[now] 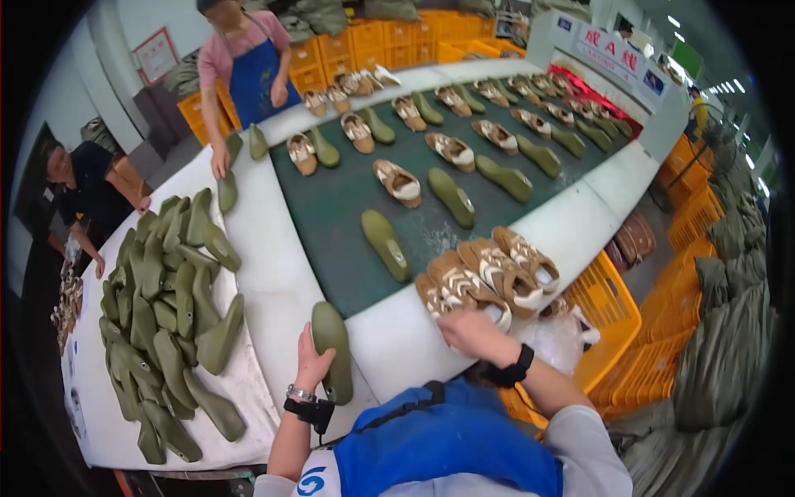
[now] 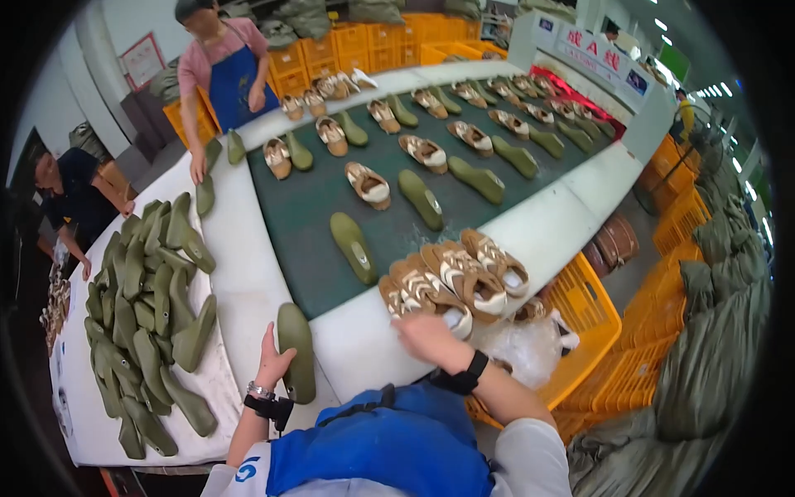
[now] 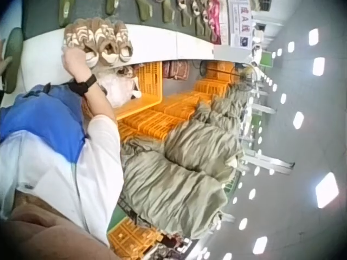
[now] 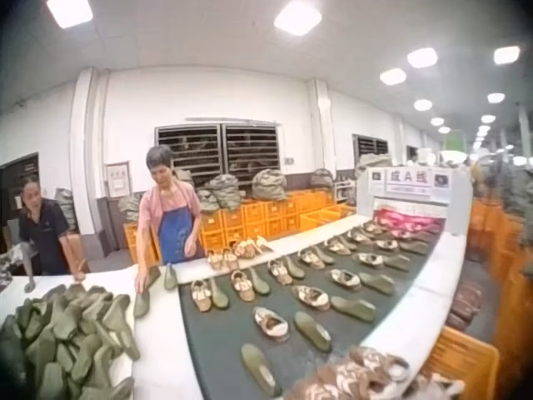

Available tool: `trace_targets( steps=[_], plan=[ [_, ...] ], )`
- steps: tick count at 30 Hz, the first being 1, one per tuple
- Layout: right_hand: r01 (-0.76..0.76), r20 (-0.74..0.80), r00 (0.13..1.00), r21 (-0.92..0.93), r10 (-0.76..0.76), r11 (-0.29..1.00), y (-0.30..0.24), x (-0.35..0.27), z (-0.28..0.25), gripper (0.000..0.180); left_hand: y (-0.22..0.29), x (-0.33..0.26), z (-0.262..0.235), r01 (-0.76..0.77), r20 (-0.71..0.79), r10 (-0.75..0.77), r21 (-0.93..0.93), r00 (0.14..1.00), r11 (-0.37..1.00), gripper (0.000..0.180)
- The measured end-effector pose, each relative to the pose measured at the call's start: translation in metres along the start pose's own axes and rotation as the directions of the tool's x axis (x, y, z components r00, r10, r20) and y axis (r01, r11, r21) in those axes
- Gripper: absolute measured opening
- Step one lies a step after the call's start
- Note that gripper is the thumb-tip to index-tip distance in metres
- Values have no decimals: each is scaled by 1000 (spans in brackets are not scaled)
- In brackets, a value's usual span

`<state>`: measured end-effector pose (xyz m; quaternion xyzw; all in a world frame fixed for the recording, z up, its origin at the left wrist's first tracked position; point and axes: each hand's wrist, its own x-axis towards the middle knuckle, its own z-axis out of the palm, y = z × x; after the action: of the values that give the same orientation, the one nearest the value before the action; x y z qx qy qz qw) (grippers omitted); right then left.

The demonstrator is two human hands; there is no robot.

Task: The recorder is taking finished shoes from large bags and placing them into crates or onto a conveyor belt for further processing.

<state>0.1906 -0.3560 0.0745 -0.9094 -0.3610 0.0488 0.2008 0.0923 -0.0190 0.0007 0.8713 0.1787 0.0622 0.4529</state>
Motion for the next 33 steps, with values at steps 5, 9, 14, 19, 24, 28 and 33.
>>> trace_targets(
  steps=[5,9,14,19,24,28,33],
  plan=[
    [-35,-88,996,-135,23,990,8,-19,-14,22,-3,-25,-4,-54,201,4,243,980,968,67],
    [-126,-324,941,-74,96,989,13,-12,-27,29,28,-20,-11,-188,283,82,375,956,908,62],
    [-231,-278,951,-336,138,913,30,-12,-12,23,126,-9,-4,-442,487,343,102,803,891,52],
    [-260,-258,951,-386,167,885,49,4,-11,25,164,4,46,-414,649,330,-25,685,910,52],
    [-226,-364,905,25,219,974,7,16,-39,20,182,0,80,-671,295,646,-24,704,741,59],
    [-28,-496,861,169,110,985,-28,21,-51,20,190,13,72,-633,93,627,158,773,758,52],
    [9,-479,842,472,248,882,-45,38,-46,22,183,15,39,-455,-136,435,-204,890,867,18]
  ],
)
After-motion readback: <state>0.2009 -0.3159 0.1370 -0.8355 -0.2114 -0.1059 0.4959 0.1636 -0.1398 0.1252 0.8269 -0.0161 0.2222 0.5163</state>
